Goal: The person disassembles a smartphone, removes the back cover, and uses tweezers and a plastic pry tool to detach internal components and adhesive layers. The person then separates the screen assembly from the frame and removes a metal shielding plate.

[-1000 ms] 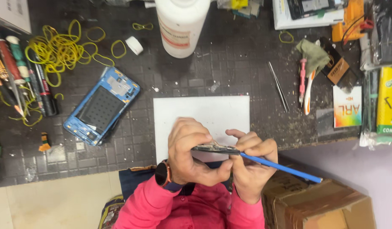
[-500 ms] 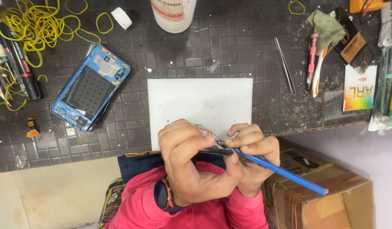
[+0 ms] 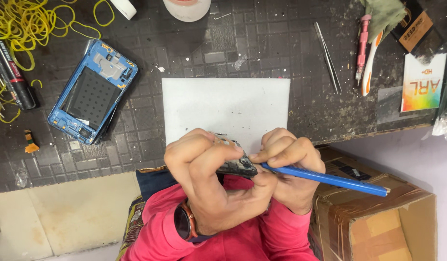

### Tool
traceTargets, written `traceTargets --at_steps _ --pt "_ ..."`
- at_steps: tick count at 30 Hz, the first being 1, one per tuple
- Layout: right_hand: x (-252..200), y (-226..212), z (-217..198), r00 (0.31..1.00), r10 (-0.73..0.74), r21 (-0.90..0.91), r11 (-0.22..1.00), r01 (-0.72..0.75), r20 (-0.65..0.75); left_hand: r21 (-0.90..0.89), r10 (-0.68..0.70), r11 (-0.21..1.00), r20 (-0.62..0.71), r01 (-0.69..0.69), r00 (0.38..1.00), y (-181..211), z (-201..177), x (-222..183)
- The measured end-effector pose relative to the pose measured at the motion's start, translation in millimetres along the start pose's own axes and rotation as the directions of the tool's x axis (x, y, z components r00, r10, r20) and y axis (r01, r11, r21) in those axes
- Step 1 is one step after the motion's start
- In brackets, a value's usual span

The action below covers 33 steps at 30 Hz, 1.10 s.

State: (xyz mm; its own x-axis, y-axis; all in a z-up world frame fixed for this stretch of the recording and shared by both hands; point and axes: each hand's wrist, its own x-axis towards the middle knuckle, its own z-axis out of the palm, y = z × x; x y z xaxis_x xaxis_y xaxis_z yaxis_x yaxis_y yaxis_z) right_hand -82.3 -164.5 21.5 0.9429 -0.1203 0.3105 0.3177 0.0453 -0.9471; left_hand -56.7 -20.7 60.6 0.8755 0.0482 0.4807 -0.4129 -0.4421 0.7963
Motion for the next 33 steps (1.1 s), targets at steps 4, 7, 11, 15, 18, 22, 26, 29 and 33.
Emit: traceTargets --at_steps 4,7,11,15,18,22,26,29,33 --pt "2 -2 1 1.0 0.014 -0.076 0.997 -0.015 -0.018 0.008 0.002 1.0 0.024 -0.002 1.0 -3 -4 3" --pt "2 -2 5 0.999 -0.038 -0.153 0.988 0.032 -0.036 -0.019 -0.021 1.0 0.055 0.022 0.998 -7 -7 3" --pt "2 -1 13 0.993 -0.112 -0.169 0.98 0.106 -0.026 -0.02 0.001 1.0 0.054 0.0 0.999 -12 -11 3" --pt "3 4 16 0.99 -0.139 -0.076 0.988 0.136 -0.027 -0.054 -0.002 0.999 -0.002 0.002 1.0 -16 -8 2" --pt "1 4 17 0.993 -0.114 -0.043 0.993 0.112 -0.033 -0.061 0.008 0.998 -0.015 -0.009 1.0 -16 -8 2" --pt "4 -1 15 0.998 -0.055 -0.026 0.998 0.055 0.005 -0.08 0.008 0.997 -0.007 -0.008 1.0 -17 -9 2" --pt "10 -6 6 0.994 -0.046 -0.084 0.995 0.054 0.096 -0.067 0.012 0.998 -0.023 -0.014 1.0 -17 -9 0" --pt "12 -6 2 0.989 -0.044 -0.071 0.996 0.054 0.138 -0.043 -0.002 0.999 -0.068 -0.001 0.998 -14 -5 -1" --pt "17 0 -1 0.982 -0.1 -0.019 0.994 0.104 0.162 -0.042 0.043 0.998 -0.049 -0.045 0.998 -14 -5 -1"
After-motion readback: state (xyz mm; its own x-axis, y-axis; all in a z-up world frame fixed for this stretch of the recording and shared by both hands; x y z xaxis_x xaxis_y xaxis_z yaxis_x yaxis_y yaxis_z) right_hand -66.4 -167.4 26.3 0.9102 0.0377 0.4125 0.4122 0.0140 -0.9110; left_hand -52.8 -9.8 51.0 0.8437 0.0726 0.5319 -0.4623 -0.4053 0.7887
